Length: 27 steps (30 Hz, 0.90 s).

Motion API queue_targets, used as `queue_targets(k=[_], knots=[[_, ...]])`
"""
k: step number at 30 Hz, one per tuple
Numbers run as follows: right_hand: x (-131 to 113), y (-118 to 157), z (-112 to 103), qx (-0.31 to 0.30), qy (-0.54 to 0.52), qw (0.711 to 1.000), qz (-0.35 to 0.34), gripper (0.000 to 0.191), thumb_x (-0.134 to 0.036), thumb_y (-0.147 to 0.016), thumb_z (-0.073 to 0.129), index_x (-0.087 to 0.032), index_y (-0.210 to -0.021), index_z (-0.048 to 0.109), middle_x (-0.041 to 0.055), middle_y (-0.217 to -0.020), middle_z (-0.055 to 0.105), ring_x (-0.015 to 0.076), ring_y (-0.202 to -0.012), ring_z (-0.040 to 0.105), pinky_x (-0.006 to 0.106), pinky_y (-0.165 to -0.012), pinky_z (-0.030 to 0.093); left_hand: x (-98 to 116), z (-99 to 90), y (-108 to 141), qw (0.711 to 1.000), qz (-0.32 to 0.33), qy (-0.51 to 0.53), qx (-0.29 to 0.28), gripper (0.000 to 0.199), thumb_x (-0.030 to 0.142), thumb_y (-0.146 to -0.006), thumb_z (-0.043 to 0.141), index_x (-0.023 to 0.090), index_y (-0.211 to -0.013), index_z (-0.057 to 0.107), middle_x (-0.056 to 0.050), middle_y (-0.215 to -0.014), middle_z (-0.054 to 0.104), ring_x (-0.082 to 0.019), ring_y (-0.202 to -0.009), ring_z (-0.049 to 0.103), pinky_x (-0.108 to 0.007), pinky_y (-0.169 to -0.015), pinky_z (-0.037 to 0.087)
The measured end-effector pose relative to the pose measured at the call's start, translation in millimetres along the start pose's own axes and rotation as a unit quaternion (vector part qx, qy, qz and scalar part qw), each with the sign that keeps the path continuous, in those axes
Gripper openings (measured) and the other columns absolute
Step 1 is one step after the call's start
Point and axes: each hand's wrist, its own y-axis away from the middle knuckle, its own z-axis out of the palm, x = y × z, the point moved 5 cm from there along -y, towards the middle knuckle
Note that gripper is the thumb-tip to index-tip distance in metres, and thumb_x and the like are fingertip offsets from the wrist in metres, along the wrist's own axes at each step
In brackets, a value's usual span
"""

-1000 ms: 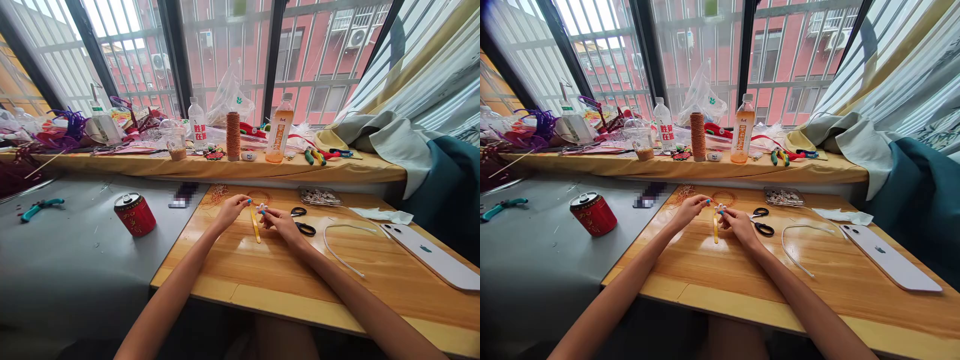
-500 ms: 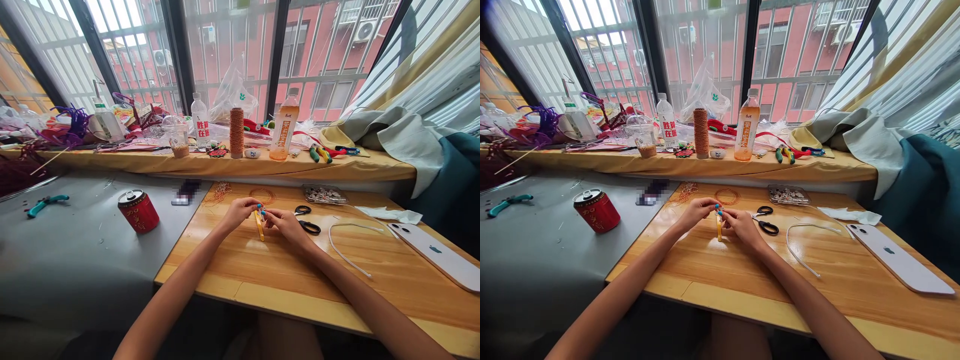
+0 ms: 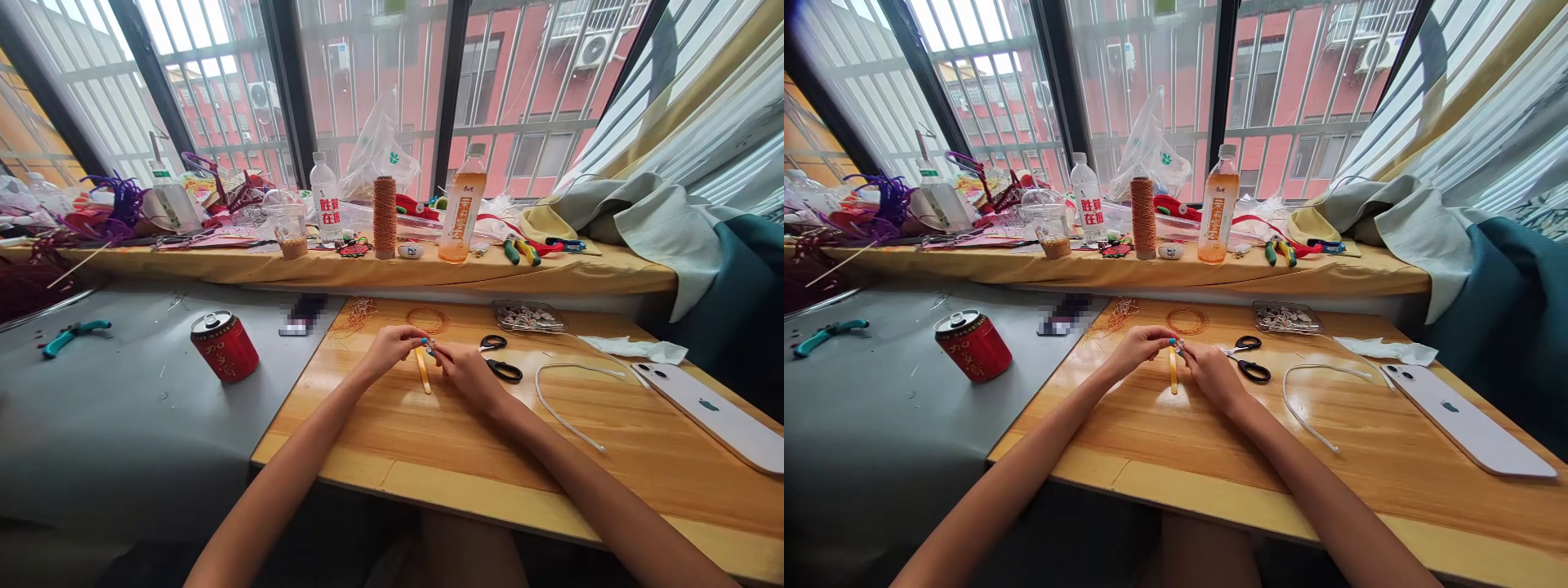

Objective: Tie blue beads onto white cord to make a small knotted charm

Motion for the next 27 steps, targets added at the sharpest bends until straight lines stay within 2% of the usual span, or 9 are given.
queue_targets(k=[7,13,19,22,27], knots=[[7.3,-2.0,-0.5,0.016,-0.064,0.998,0.023,0.026,-0.024,-0.080,0.041,-0.016,-0.095,0.061,0.0053,-0.077,0.063,0.0142,-0.063,0.055,0.024,-0.061,0.039,-5.4,-6.8,-3.4,0.999,0.019,-0.013,0.043,0.021,0.024,-0.068,0.049,0.012,-0.081,0.062,0.001,-0.060,0.053,-0.003,-0.043,0.033,-0.018,-0.040,0.026],[13.4,-2.3,-0.6,0.005,-0.157,0.984,0.085,0.025,-0.029,-0.078,0.043,-0.016,-0.090,0.061,0.0021,-0.069,0.060,0.0109,-0.052,0.052,0.023,-0.054,0.040,-3.0,-8.9,-3.1,0.998,0.025,0.009,0.053,0.023,0.023,-0.068,0.051,0.013,-0.087,0.059,-0.001,-0.067,0.056,-0.003,-0.043,0.035,-0.017,-0.040,0.028],[19.3,-3.0,1.8,0.000,-0.241,0.962,0.127,0.027,-0.036,-0.077,0.043,-0.016,-0.071,0.059,-0.0002,-0.057,0.054,0.0107,-0.051,0.051,0.022,-0.053,0.040,-3.5,-3.0,-2.6,0.999,0.008,0.045,0.022,0.022,0.029,-0.071,0.050,0.013,-0.084,0.058,-0.001,-0.071,0.056,-0.002,-0.039,0.034,-0.017,-0.038,0.027],[23.5,-3.6,2.2,0.018,-0.287,0.947,0.144,0.026,-0.038,-0.075,0.046,-0.015,-0.072,0.058,0.0003,-0.060,0.054,0.0099,-0.050,0.049,0.022,-0.051,0.040,-5.9,-0.4,-3.4,0.997,-0.007,0.074,-0.003,0.027,0.033,-0.070,0.052,0.013,-0.088,0.056,-0.001,-0.071,0.055,-0.001,-0.038,0.035,-0.017,-0.037,0.026],[26.8,-4.8,-0.6,0.041,-0.327,0.932,0.152,0.028,-0.039,-0.073,0.046,-0.014,-0.071,0.058,0.0012,-0.063,0.055,0.0091,-0.048,0.049,0.022,-0.048,0.039,-5.1,0.6,-3.2,0.995,-0.012,0.095,-0.030,0.033,0.034,-0.067,0.056,0.012,-0.092,0.055,0.003,-0.059,0.048,-0.002,-0.039,0.036,-0.017,-0.038,0.026]])
